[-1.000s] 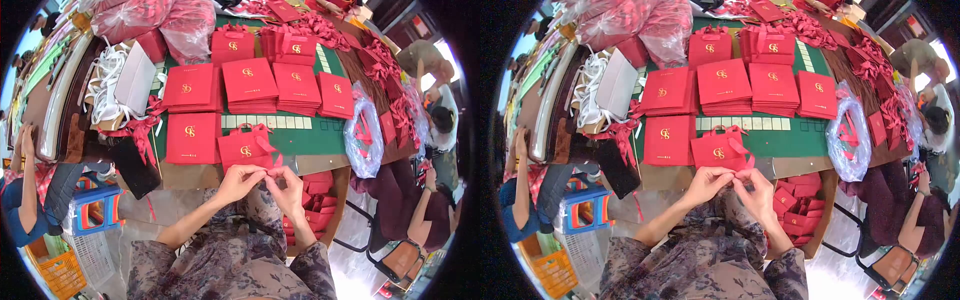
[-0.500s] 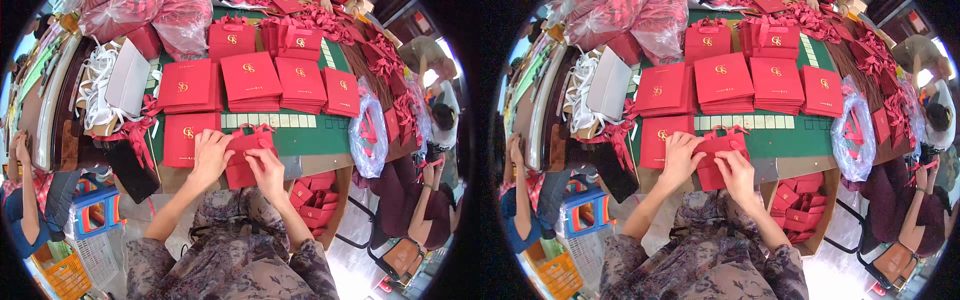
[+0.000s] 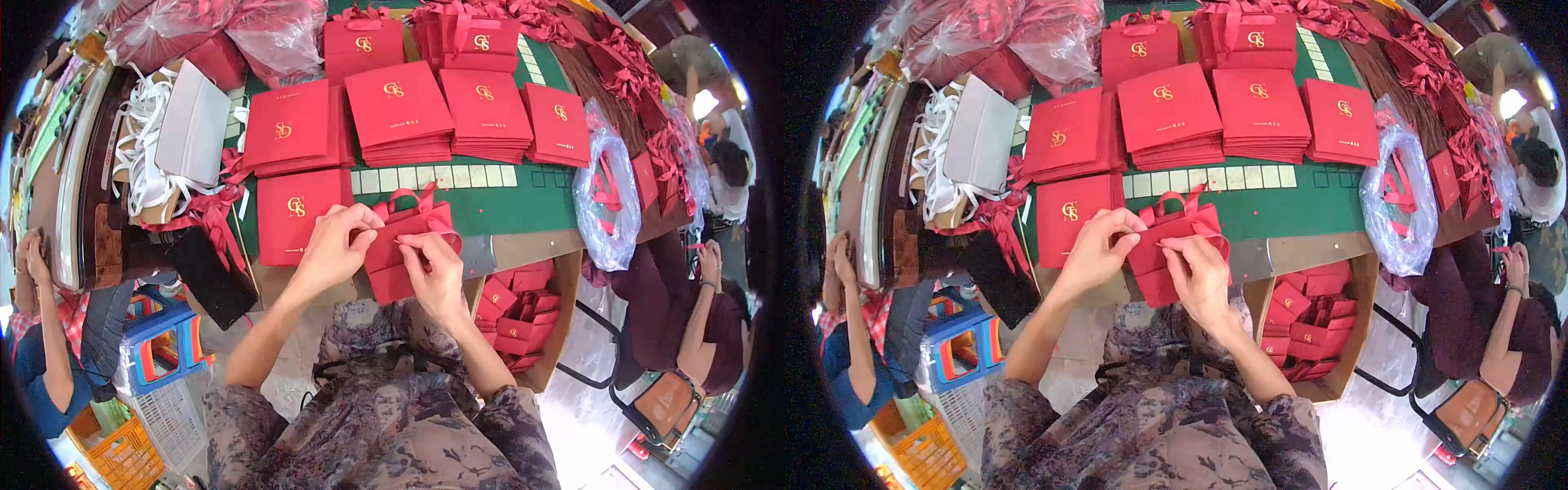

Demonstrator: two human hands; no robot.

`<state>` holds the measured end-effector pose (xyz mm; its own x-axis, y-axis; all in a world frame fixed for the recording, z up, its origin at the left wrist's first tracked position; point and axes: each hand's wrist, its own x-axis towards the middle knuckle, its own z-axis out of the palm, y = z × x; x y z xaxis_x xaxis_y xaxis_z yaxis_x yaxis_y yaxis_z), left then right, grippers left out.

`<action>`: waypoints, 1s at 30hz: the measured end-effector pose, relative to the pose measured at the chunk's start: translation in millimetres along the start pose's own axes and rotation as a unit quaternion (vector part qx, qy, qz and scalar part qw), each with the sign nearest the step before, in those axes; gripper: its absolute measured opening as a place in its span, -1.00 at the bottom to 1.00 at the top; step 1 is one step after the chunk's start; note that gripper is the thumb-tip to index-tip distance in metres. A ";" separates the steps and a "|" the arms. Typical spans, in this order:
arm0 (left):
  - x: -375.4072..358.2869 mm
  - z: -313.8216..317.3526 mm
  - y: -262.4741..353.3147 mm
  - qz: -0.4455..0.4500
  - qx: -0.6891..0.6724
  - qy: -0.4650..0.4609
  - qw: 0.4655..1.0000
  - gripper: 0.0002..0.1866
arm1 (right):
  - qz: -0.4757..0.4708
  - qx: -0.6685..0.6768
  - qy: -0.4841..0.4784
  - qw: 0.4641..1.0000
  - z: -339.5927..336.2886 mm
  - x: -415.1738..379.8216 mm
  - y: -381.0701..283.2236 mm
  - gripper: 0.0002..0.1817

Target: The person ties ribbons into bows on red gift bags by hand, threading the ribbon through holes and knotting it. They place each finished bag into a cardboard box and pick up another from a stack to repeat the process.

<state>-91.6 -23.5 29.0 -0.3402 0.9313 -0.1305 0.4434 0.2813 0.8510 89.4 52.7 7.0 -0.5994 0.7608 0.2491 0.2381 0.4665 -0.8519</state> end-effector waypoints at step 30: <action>-13.2 15.5 20.1 0.038 0.110 0.033 0.993 -0.85 | -0.065 -0.134 0.018 0.989 10.0 -0.2 -5.2 -0.85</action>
<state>-65.4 -26.6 39.9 -0.3483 0.9369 -0.0306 0.6373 0.2606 0.7252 80.6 45.6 6.7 -0.6117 0.6995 0.3694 0.3577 0.6611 -0.6596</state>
